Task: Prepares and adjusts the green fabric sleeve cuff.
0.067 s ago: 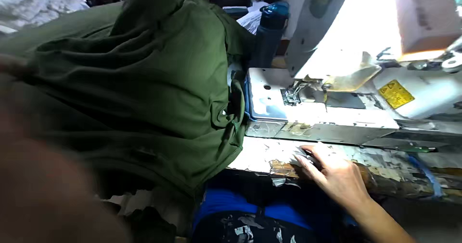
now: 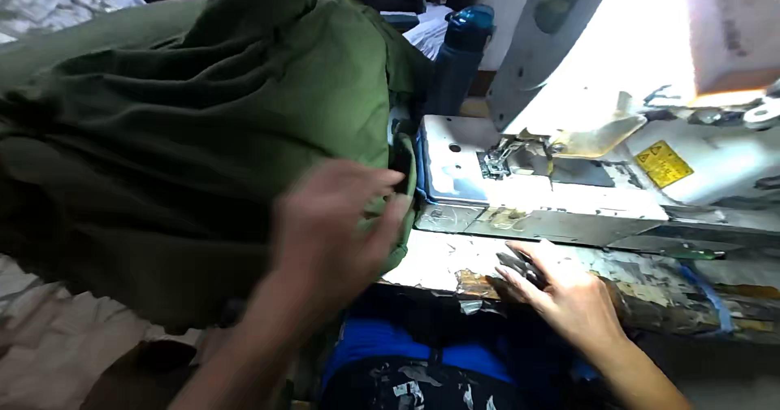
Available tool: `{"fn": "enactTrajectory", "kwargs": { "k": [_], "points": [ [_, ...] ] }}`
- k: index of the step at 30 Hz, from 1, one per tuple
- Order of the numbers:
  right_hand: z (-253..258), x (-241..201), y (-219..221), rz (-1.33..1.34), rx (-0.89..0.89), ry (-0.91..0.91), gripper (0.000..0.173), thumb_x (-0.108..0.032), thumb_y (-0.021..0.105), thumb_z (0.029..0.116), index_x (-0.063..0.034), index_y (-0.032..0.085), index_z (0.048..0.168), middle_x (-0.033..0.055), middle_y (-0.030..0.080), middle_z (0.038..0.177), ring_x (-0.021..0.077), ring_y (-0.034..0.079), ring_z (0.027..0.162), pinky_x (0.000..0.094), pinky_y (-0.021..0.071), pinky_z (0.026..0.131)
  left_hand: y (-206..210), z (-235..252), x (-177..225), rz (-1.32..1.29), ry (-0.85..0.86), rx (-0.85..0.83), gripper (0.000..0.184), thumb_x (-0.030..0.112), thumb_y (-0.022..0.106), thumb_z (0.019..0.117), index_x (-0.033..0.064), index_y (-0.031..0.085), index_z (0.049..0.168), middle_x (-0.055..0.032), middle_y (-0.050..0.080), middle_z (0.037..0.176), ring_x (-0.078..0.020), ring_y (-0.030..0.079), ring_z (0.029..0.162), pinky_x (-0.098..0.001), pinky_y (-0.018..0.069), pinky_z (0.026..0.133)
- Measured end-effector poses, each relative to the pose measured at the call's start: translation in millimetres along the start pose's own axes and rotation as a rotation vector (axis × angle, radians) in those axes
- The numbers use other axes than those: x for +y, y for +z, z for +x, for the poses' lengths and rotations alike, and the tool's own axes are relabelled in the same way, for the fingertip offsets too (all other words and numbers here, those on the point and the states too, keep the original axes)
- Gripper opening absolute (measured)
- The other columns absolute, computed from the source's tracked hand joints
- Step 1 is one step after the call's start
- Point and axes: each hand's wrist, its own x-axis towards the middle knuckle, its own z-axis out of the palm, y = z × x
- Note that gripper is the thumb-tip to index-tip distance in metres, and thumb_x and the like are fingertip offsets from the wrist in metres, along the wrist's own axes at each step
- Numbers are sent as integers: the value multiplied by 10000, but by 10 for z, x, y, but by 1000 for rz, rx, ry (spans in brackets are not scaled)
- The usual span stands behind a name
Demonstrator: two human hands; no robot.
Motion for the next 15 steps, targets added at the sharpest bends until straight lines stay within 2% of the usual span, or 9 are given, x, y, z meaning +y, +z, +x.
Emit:
{"fn": "enactTrajectory", "kwargs": {
  "k": [3, 5, 6, 7, 9, 10, 12, 14, 15],
  "points": [
    [-111, -68, -63, 48, 57, -38, 415, -288, 442, 1012, -70, 761, 1165, 137, 765, 970, 284, 736, 798, 459, 566, 653, 896, 371, -34, 27, -288, -490, 418, 263, 627, 1016, -21, 643, 1322, -219, 658, 1281, -387, 641, 1186, -574, 520, 958],
    [-224, -103, -94, 145, 82, -45, 396, -248, 428, 1048, -67, 752, 1186, 128, 762, 1005, 203, 724, 851, 341, 572, 748, 1162, 487, -207, 39, -419, -717, 340, 213, 570, 1036, -35, 654, 1253, -244, 654, 1260, -426, 631, 1187, -620, 498, 959],
    [-288, -117, -119, 200, 86, -37, 390, -251, 426, 1067, -69, 741, 1208, 126, 756, 1041, 156, 712, 903, 275, 559, 810, 1226, 458, -311, -12, -432, -699, 298, 176, 554, 1039, -53, 683, 1178, -258, 675, 1210, -430, 643, 1168, -620, 495, 972],
    [-336, -118, -142, 256, 92, -26, 391, -257, 422, 1078, -70, 728, 1233, 124, 747, 1074, 111, 694, 948, 220, 536, 856, 1235, 385, -396, -113, -411, -552, 284, 152, 561, 1040, -88, 703, 1090, -278, 691, 1132, -421, 664, 1114, -595, 502, 974],
    [-383, -113, -166, 385, 134, 4, 389, -270, 420, 1099, -49, 707, 1242, 113, 719, 1066, 33, 650, 958, 145, 499, 876, 1098, 303, -405, -376, -283, -128, 252, 145, 637, 995, -89, 722, 959, -224, 686, 1066, -272, 665, 1006, -432, 532, 918],
    [-401, -110, -170, 449, 156, 33, 387, -278, 422, 1105, -34, 696, 1228, 102, 711, 1061, 3, 636, 942, 130, 498, 861, 950, 304, -301, -500, -165, -21, 204, 142, 656, 970, -42, 744, 958, -155, 686, 1155, -150, 653, 1080, -316, 532, 965],
    [-424, -112, -172, 540, 191, 128, 377, -246, 442, 1100, 27, 684, 1195, 90, 707, 1049, -32, 616, 902, 133, 504, 827, 669, 295, 42, -685, 163, -103, 175, 136, 637, 924, -6, 732, 885, -128, 642, 1267, -124, 565, 1275, -280, 470, 1090],
    [-489, -97, -149, 594, 209, 243, 349, -158, 456, 1044, 99, 667, 1151, 73, 707, 1012, -50, 623, 914, 148, 517, 859, 744, 181, 324, -709, 520, -326, 152, 161, 652, 893, 78, 767, 839, -120, 688, 1262, -281, 481, 1399, -445, 336, 1214],
    [-519, -80, -133, 637, 217, 296, 337, -162, 456, 1064, 77, 672, 1164, 44, 713, 1000, -52, 632, 897, 148, 526, 844, 871, 57, 403, -614, 624, -431, 141, 174, 649, 886, 125, 780, 869, -79, 701, 1263, -308, 470, 1413, -501, 284, 1234]
  ]
}}
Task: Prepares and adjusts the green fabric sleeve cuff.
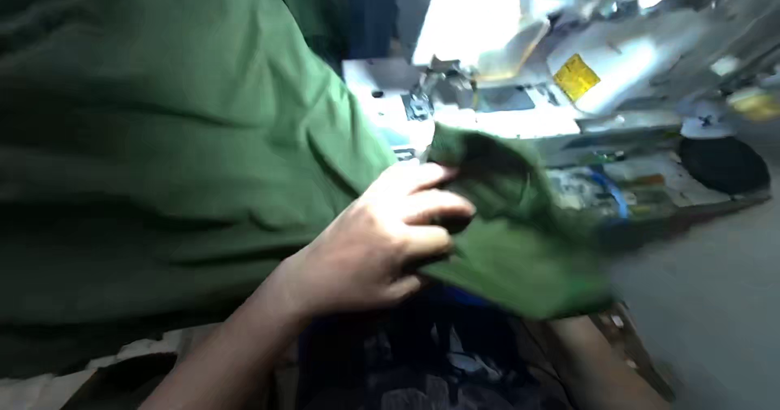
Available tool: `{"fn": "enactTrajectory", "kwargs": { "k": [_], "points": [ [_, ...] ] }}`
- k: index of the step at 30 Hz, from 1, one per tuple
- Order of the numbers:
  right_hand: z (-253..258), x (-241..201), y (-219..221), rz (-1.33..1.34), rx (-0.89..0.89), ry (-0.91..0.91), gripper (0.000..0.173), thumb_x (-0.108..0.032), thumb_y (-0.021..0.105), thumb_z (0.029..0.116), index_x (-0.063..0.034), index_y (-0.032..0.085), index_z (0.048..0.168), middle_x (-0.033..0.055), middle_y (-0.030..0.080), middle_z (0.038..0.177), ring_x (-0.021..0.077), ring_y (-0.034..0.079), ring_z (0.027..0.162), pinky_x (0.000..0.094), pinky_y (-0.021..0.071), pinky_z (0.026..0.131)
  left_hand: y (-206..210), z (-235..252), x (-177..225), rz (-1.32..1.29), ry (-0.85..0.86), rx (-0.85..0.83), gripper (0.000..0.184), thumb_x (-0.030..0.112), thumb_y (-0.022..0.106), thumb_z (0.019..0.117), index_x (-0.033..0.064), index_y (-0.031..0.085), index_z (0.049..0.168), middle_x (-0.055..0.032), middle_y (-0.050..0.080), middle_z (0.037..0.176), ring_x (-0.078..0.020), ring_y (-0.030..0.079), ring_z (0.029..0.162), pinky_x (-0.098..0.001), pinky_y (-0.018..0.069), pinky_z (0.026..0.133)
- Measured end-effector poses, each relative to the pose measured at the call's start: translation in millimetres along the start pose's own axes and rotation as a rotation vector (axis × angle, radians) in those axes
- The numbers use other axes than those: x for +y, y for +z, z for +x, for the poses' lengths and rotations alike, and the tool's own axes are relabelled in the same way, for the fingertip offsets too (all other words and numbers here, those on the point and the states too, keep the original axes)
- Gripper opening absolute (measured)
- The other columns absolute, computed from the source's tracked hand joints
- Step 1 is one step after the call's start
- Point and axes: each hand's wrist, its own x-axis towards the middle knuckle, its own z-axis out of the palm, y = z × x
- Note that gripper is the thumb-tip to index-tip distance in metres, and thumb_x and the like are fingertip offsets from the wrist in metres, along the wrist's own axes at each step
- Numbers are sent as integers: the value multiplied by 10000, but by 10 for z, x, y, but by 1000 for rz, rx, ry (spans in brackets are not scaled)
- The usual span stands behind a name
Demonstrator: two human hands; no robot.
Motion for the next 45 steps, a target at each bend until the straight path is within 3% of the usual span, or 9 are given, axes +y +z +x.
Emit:
{"fn": "enactTrajectory", "kwargs": {
  "k": [5, 12, 16, 22, 27, 31, 37, 43, 45],
  "points": [
    [-323, 154, -137, 196, 58, 247, 320, -267, 455, 1098, -120, 664, 1291, -92, 626, 888, -38, 486, 607, 131, 430, 544, 615, -578, -33, 188, -236, -248, 283, 349, 620, 965, 177, 767, 1135, -76, 636, 1393, -347, 387, 1486, -685, 195, 1209],
    [-322, 281, -134, 2, 20, 119, 223, -211, 619, 1010, -42, 754, 1063, -2, 719, 951, -36, 641, 806, 141, 541, 738, 970, -539, 460, -129, -412, 344, 252, 193, 640, 1005, 44, 661, 804, -40, 712, 826, -119, 704, 928, -292, 571, 901],
    [-30, 191, 230, -7, -99, 163, 261, -224, 698, 963, -30, 754, 1128, 77, 766, 964, 97, 717, 792, 292, 598, 738, 1178, -215, 437, -61, -498, 367, 143, 131, 653, 961, 10, 729, 978, -63, 730, 996, -76, 689, 987, -230, 569, 892],
    [-7, -42, 278, 505, -212, 379, 30, -72, 688, 917, -65, 713, 902, -65, 603, 639, -30, 514, 517, 135, 441, 499, 1286, -222, 365, 29, -743, 319, 538, 330, 794, 845, 44, 605, 1260, -91, 609, 1212, -119, 617, 1046, -277, 535, 891],
    [-189, -135, 240, 407, -89, -37, 134, -145, 706, 951, -99, 764, 1062, -37, 692, 961, -30, 624, 798, 129, 543, 713, 1002, -406, 418, 57, -630, 444, 161, 58, 609, 878, 43, 715, 997, -29, 685, 1021, -46, 653, 994, -202, 556, 862],
    [-97, -100, 381, -183, -33, -237, 588, -398, 789, 840, -99, 658, 1329, 195, 599, 1093, 168, 561, 645, 290, 472, 524, 666, -715, 682, 179, -572, 434, 132, 123, 633, 910, 94, 710, 1013, -7, 657, 1023, -30, 624, 1007, -173, 526, 888],
    [-329, -28, 845, -239, 19, -374, 443, -71, 724, 779, -23, 664, 1215, 214, 656, 1087, 304, 676, 769, 399, 523, 539, 358, -1456, 579, 630, -719, 526, 264, 6, 578, 836, -53, 637, 1086, -205, 621, 1059, -249, 621, 989, -343, 518, 894],
    [-521, -80, 897, -168, -38, -378, 431, -92, 712, 828, 5, 628, 1239, 188, 657, 1057, 269, 672, 829, 380, 531, 597, 542, -1551, 666, -179, -1406, 641, 135, -7, 527, 1019, 53, 537, 898, 30, 546, 638, -29, 549, 478, -197, 520, 479],
    [-570, -88, 899, -146, -34, -378, 413, -96, 716, 841, 11, 625, 1229, 181, 688, 1021, 247, 685, 800, 364, 544, 612, 592, -1478, 797, -707, -1485, 612, 233, 68, 417, 1085, 39, 580, 920, 22, 624, 609, -78, 643, 512, -240, 598, 547]
  ]
}}
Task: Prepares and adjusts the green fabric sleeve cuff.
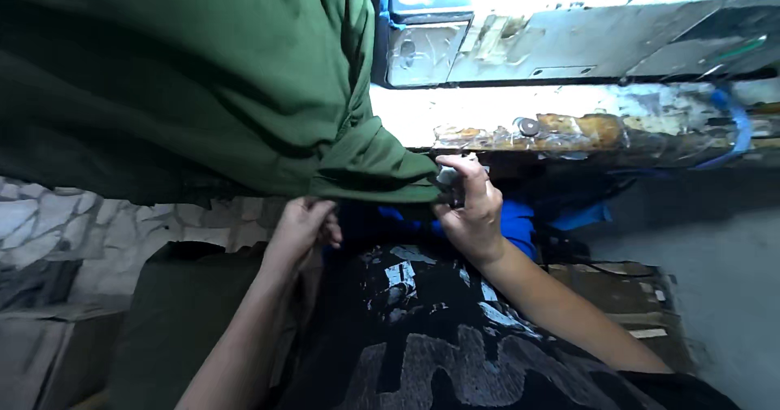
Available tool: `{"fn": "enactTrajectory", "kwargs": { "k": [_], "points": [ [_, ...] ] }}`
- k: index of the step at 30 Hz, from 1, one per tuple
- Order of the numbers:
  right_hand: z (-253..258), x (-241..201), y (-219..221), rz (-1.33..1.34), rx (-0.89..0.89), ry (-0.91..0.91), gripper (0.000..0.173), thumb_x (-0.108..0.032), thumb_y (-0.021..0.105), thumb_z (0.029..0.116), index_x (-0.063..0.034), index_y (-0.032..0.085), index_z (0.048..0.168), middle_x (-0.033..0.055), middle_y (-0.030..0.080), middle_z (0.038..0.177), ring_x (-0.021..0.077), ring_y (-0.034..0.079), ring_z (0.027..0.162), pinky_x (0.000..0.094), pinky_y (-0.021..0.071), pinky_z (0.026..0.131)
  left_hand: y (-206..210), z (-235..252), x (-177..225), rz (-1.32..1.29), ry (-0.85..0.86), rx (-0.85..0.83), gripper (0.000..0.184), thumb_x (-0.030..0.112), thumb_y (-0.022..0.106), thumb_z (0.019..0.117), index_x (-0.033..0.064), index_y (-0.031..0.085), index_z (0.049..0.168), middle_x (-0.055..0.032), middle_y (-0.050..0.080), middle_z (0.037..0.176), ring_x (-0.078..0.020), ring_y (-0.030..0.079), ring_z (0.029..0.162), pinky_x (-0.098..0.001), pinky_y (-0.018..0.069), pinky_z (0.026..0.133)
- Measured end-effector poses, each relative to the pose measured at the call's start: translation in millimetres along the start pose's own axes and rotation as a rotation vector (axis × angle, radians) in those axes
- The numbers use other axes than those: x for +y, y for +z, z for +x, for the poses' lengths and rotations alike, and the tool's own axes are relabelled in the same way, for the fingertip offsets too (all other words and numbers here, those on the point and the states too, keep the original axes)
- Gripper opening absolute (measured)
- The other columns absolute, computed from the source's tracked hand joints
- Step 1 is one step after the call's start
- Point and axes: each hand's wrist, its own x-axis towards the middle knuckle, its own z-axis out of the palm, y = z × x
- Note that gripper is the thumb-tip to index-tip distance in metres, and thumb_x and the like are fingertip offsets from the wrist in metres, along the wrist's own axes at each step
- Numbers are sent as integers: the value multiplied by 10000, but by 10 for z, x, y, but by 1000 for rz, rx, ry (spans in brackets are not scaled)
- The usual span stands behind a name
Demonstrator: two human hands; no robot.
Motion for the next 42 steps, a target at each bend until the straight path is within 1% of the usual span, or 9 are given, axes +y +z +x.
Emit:
{"fn": "enactTrajectory", "kwargs": {
  "k": [4, 10, 15, 19, 24, 27, 32, 37, 42],
  "points": [
    [-67, -45, 36, 45, 41, -62, 373, -93, 718, 848, 9, 639, 1197, 170, 697, 1010, 213, 693, 847, 318, 565, 680, 419, -102, -99, -320, -31, -385, 214, 110, 469, 1046, 7, 643, 1114, -96, 768, 994, -191, 763, 883, -336, 629, 839],
    [-146, 72, -119, 368, 0, -110, 503, -412, 738, 921, -88, 572, 1267, 61, 603, 1089, 65, 598, 915, 197, 514, 779, 499, -179, 70, -138, 126, -255, 201, 139, 518, 1067, 26, 678, 1022, -36, 728, 750, -108, 709, 636, -249, 622, 636],
    [35, -18, -143, 686, -366, 605, 368, -387, 543, 1046, -119, 677, 1259, -73, 658, 926, -33, 450, 568, 158, 391, 508, 215, -249, 24, -152, 162, -160, 204, 64, 530, 1037, 40, 715, 955, -37, 746, 762, -103, 714, 643, -255, 626, 655],
    [191, -91, 103, 1218, -730, 1016, 130, -224, 642, 1002, -122, 654, 922, -68, 386, 495, -8, 308, 384, 156, 268, 384, 133, -266, -56, -391, 32, -185, 296, 119, 469, 1066, 31, 718, 931, -99, 751, 774, -138, 731, 650, -266, 631, 651],
    [151, -151, 142, 1210, -622, 957, 174, -101, 667, 958, -126, 603, 798, -52, 436, 506, -5, 331, 392, 156, 273, 386, 53, -364, -78, 58, 77, 30, 349, 109, 509, 1067, 73, 615, 737, 15, 663, 645, -69, 661, 581, -217, 591, 618],
    [132, -142, 101, 1150, -549, 954, 165, -114, 672, 957, -136, 579, 823, -47, 431, 514, 4, 337, 391, 159, 285, 384, 37, -372, -57, 170, 108, 27, 265, 121, 537, 1059, 54, 661, 835, 5, 703, 721, -77, 693, 630, -224, 609, 649],
    [174, -160, 59, 1178, -488, 954, 154, -116, 654, 979, -114, 596, 836, -32, 470, 523, 3, 360, 386, 151, 306, 376, 184, -336, -116, -162, -117, -152, 204, 89, 466, 1078, 3, 640, 1015, -69, 737, 823, -118, 712, 644, -242, 614, 633],
    [210, -168, 73, 1225, -432, 980, 166, -84, 629, 989, -105, 593, 828, -28, 503, 530, -7, 363, 389, 148, 294, 376, 364, -362, -177, -482, -41, -91, 203, 6, 494, 1031, 54, 635, 893, -83, 719, 762, -123, 709, 639, -247, 614, 650],
    [183, -173, 58, 1219, -435, 968, 165, -114, 632, 1000, -82, 608, 840, 8, 523, 544, 7, 360, 379, 147, 298, 369, 412, -310, -269, -577, 74, -93, 137, 63, 544, 1016, 62, 676, 1054, -111, 715, 1013, -196, 718, 919, -383, 602, 888]
  ]
}}
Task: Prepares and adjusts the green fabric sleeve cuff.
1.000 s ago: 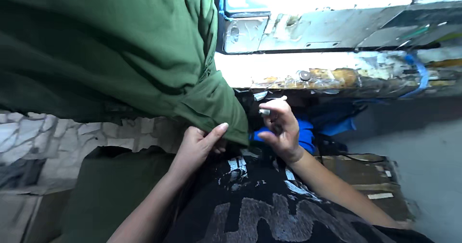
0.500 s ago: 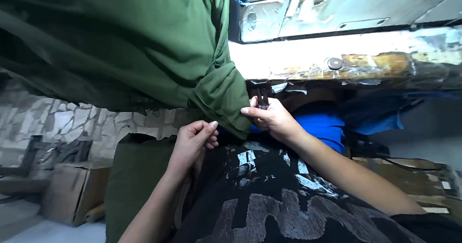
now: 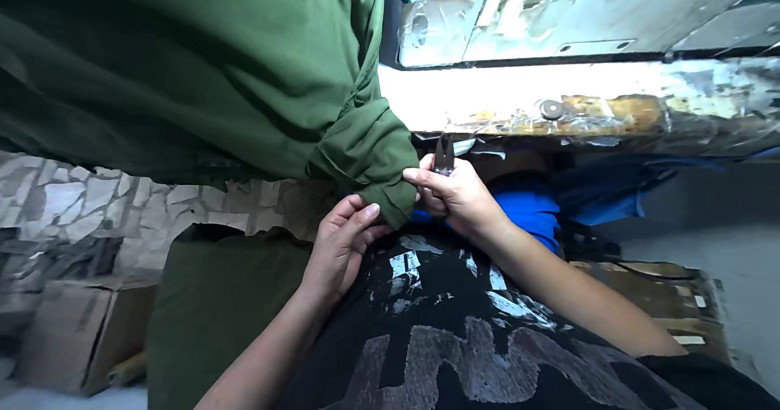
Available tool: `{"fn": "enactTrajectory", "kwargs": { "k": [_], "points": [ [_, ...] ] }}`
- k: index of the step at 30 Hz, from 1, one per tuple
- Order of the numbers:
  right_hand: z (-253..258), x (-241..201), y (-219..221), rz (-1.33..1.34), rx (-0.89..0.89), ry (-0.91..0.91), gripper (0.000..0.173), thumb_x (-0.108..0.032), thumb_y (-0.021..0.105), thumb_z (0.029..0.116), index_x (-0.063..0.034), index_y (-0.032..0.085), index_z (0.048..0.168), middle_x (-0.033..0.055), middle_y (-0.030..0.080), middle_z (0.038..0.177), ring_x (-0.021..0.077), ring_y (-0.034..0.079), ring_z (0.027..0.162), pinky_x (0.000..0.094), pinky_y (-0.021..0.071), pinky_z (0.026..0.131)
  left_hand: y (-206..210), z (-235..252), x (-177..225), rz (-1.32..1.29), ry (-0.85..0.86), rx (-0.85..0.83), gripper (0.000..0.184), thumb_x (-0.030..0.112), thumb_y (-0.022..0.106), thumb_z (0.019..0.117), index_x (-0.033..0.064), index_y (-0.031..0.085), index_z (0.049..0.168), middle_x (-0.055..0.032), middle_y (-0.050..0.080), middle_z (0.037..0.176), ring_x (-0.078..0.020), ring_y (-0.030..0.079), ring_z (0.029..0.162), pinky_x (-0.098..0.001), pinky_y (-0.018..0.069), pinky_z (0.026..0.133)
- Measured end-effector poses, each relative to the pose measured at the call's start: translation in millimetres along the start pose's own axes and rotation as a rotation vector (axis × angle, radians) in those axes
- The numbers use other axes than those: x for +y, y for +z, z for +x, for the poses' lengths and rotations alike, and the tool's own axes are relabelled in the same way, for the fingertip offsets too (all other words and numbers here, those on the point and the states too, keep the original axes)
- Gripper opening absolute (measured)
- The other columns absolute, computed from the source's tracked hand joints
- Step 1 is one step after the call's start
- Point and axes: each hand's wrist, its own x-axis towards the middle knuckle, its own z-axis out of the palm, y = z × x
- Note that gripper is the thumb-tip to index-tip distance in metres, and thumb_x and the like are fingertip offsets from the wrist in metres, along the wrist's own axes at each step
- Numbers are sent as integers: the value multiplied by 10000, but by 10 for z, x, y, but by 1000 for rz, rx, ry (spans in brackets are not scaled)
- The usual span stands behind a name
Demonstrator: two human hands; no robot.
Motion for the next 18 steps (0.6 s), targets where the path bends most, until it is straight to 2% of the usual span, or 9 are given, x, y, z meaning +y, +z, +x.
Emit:
{"fn": "enactTrajectory", "kwargs": {
  "k": [3, 5, 7, 8, 9, 10, 12, 15, 18],
  "points": [
    [-8, -11, -9, -64, 10, -17, 143, -106, 641, 995, -85, 608, 857, 0, 518, 546, 8, 368, 385, 147, 302, 371, 93, 37, -12, 7, -116, 13, 169, 19, 550, 1009, 17, 671, 1128, -132, 725, 1022, -186, 726, 885, -342, 612, 845],
    [-36, -5, -83, -392, 73, -127, 113, -236, 641, 1007, -131, 653, 968, -43, 573, 657, 6, 444, 485, 169, 359, 447, 164, 55, -6, -97, -207, 56, 182, -6, 502, 1021, 29, 670, 1085, -117, 733, 948, -168, 730, 829, -313, 614, 816],
    [-158, -34, -221, -826, 99, -232, 421, -473, 430, 1075, -180, 662, 1270, -13, 688, 1041, 77, 636, 871, 331, 519, 741, 192, 87, -32, -169, -273, 47, 190, -17, 488, 1017, 35, 659, 1083, -112, 732, 940, -170, 733, 831, -318, 615, 834],
    [-241, -60, -285, -950, 81, -272, 546, -511, 301, 1093, -185, 624, 1388, 29, 685, 1242, 139, 654, 1086, 422, 533, 883, 211, 107, -56, -169, -281, 28, 189, -31, 496, 1007, 36, 656, 1083, -108, 734, 944, -168, 734, 836, -318, 613, 843],
    [-328, -87, -338, -1029, 68, -329, 590, -513, 244, 1102, -183, 609, 1428, 59, 669, 1335, 180, 644, 1189, 454, 530, 951, 236, 125, -85, -149, -266, 6, 190, -51, 514, 986, 39, 660, 1070, -99, 737, 938, -162, 732, 832, -319, 611, 844],
    [-414, -115, -385, -1079, 64, -406, 568, -490, 265, 1109, -181, 630, 1415, 73, 682, 1317, 178, 661, 1164, 430, 547, 933, 257, 136, -119, -115, -232, -20, 187, -69, 543, 965, 31, 671, 1057, -97, 740, 937, -159, 729, 830, -321, 611, 844],
    [-532, -169, -474, -1086, 57, -535, 460, -456, 424, 1088, -185, 704, 1332, 49, 668, 1061, 87, 622, 879, 282, 512, 701, 290, 136, -187, 10, -114, -61, 158, -83, 623, 926, 10, 709, 1020, -91, 748, 923, -150, 727, 823, -324, 614, 831],
    [-572, -305, -582, -1038, -10, -598, 294, -294, 660, 983, -98, 759, 1178, -5, 664, 969, -10, 587, 840, 141, 484, 713, 294, 114, -276, 241, 151, -76, 114, -43, 708, 888, 35, 759, 954, -46, 757, 860, -113, 724, 780, -299, 624, 771],
    [-534, -393, -576, -999, -72, -600, 230, -251, 727, 916, -51, 716, 1029, -24, 675, 955, -37, 588, 811, 105, 487, 699, 317, 70, -275, 264, 264, -72, 120, -43, 729, 873, 43, 766, 949, -38, 763, 854, -105, 729, 771, -286, 629, 759]
  ]
}}
